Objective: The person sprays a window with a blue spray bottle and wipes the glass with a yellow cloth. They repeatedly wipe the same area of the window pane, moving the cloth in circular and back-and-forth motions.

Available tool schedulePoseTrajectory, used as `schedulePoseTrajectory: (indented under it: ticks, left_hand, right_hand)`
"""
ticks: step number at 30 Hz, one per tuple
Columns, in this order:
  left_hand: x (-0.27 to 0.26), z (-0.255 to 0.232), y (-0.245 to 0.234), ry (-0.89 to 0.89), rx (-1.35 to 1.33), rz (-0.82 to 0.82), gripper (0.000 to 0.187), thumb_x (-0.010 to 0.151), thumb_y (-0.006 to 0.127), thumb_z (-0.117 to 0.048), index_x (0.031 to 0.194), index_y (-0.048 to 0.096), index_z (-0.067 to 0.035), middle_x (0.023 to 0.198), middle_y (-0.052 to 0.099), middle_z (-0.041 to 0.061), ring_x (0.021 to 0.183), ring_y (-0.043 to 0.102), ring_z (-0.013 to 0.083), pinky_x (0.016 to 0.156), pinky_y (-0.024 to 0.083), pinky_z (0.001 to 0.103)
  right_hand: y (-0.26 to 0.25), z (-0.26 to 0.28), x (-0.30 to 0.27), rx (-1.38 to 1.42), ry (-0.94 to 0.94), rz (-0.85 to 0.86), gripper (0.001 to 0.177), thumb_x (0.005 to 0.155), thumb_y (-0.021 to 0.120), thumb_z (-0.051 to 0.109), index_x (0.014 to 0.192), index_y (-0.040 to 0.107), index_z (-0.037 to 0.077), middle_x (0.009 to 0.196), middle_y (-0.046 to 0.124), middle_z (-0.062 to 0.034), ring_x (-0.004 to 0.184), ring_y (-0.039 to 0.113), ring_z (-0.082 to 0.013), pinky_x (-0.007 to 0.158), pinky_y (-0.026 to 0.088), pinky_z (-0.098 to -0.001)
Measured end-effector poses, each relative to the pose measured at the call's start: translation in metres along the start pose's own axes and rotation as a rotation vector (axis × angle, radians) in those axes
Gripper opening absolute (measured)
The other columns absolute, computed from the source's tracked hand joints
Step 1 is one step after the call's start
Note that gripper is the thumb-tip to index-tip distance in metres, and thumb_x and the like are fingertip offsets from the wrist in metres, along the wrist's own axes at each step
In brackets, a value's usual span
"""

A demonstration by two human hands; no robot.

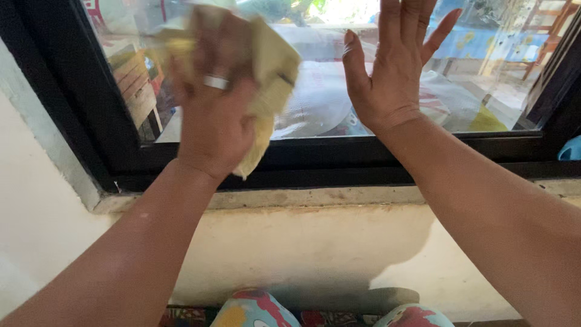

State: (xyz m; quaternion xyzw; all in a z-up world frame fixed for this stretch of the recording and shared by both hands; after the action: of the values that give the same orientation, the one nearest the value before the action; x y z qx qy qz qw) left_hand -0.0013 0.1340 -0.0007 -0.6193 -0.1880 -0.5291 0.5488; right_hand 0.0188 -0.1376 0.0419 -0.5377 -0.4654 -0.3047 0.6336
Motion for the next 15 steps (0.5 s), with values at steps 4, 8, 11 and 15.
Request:
schedulePoseTrajectory:
  ticks: [4,8,11,15]
  left_hand:
    - [0.015,-0.005,-0.001,-0.352,-0.135,-0.174,0.060,0.094,0.073,-0.023,0.147,0.052,-0.003,0.172,0.009,0.025,0.161,0.001,0.0488,0.123,-0.010,0.073]
    - [0.006,-0.026,-0.003,-0.153,-0.049,-0.001,0.057,0.088,0.078,-0.022,0.142,0.060,-0.016,0.175,0.012,0.016,0.160,0.001,0.0445,0.123,-0.012,0.069]
    - [0.003,-0.022,-0.012,-0.021,-0.006,0.065,0.051,0.088,0.077,-0.016,0.136,0.066,-0.026,0.176,0.010,0.013,0.161,0.002,0.0416,0.122,-0.012,0.066]
    - [0.021,-0.013,-0.012,-0.315,-0.089,-0.062,0.058,0.086,0.077,-0.018,0.140,0.057,-0.007,0.172,0.008,0.023,0.160,0.002,0.0468,0.122,-0.012,0.072]
  right_hand:
    - [-0.002,0.000,0.000,0.046,-0.014,-0.022,0.073,0.118,0.046,0.044,0.174,0.014,0.010,0.175,0.001,-0.0197,0.161,-0.008,-0.0399,0.126,-0.013,-0.0641]
    - [-0.010,0.005,-0.014,0.045,-0.043,0.030,0.069,0.117,0.046,0.038,0.175,0.014,0.017,0.174,-0.003,-0.0210,0.160,-0.011,-0.0400,0.125,-0.013,-0.0662]
    - [-0.018,0.010,-0.028,0.024,-0.060,0.106,0.069,0.119,0.047,0.036,0.177,0.012,0.023,0.177,-0.006,-0.0195,0.159,-0.013,-0.0400,0.124,-0.012,-0.0675]
    - [-0.021,0.017,-0.046,0.035,-0.104,0.144,0.072,0.114,0.047,0.038,0.175,0.010,0.027,0.176,-0.011,-0.0165,0.162,-0.017,-0.0405,0.127,-0.013,-0.0707]
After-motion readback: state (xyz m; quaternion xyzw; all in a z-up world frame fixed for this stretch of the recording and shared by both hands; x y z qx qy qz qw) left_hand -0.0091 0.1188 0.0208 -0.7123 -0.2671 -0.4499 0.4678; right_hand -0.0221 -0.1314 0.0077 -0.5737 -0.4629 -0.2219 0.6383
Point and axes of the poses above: each hand's wrist, its own x-axis towards the middle knuckle, its own y-axis out of the palm, z = x × y, the point moved 1 cm from there along x, towards the middle knuckle
